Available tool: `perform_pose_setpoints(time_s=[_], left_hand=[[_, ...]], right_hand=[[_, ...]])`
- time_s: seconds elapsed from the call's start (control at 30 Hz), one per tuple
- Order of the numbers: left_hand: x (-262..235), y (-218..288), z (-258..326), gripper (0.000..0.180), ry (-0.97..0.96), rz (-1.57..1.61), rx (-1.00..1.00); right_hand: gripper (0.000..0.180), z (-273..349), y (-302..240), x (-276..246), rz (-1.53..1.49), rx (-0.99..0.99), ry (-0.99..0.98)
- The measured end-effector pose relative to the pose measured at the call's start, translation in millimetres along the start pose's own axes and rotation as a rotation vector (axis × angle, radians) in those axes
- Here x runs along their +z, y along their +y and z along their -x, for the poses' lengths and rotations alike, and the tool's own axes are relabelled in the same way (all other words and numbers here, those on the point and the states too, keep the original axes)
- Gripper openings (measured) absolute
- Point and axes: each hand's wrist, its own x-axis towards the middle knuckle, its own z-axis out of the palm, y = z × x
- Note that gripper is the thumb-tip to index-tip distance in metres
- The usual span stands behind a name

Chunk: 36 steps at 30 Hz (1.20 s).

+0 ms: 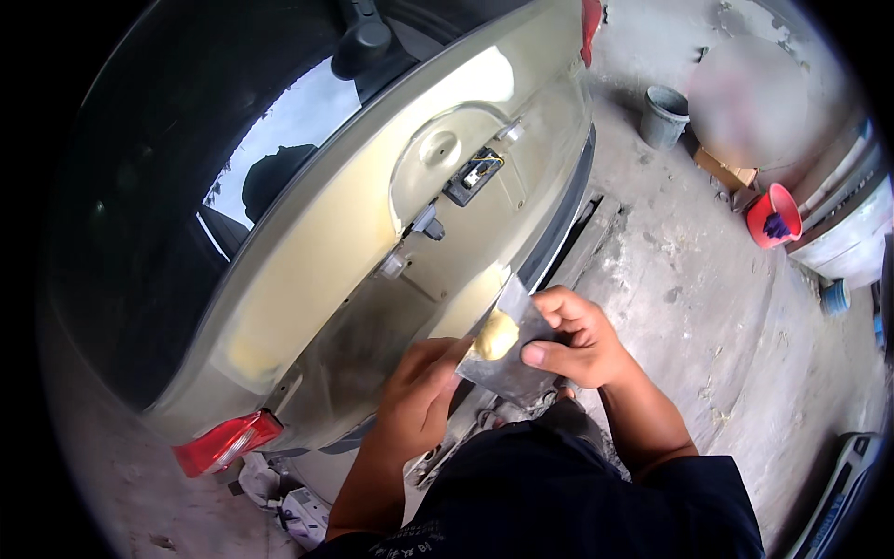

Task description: The person applies a yellowish body filler to the rear bumper of a car using a metal putty knife. They spread the filler over a specific area, smoothing it out with the tool. The person occasionally touches the surface with their finger to check the application.

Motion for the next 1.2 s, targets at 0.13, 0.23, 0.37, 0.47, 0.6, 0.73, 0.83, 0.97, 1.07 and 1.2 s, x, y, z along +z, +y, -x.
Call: perform_pose_setpoints(time_s=[0.13,0.23,0.37,0.47,0.6,0.73,0.83,0.97,1.07,1.2], left_hand=[[-5,-26,17,0.028,0.073,0.284,-0.325],[-7,-33,22,0.031,0.085,0.770,-0.405],[-10,-38,26,0.032,0.053,0.888,-0.347],[-10,-36,27,0.033,0.022,0.885,-0.387],[0,-20,24,0.032,0.140,0.978,-0.322],[4,-3,8,0.037,0.347,0.937,-0.379],[9,-2,8,0.042,0.426,0.908,-0.433],[11,0,3,0.044,0.476,0.934,-0.412],[12,-4,3,0.045,0.444,0.935,-0.406],[16,-3,-2,0.036,0.457,0.792,-0.445]], right_hand=[[0.040,-15,-29,-11,0.328,-0.141,-0.093],[0.051,-35,-33,-4,0.455,-0.373,-0.324],[0.055,-39,-38,10,0.609,-0.228,-0.428],[0.059,-40,-39,4,0.792,-0.250,-0.421],[0.049,-38,-33,-17,1.218,-0.171,-0.404],[0.046,-29,-26,-12,1.187,-0.206,0.132],[0.048,-29,-29,3,1.365,-0.415,0.070],[0.046,-29,-31,24,1.509,-0.412,0.068],[0.045,-31,-31,31,1.538,-0.401,0.073],[0.043,-28,-21,29,1.615,-0.366,-0.016]])
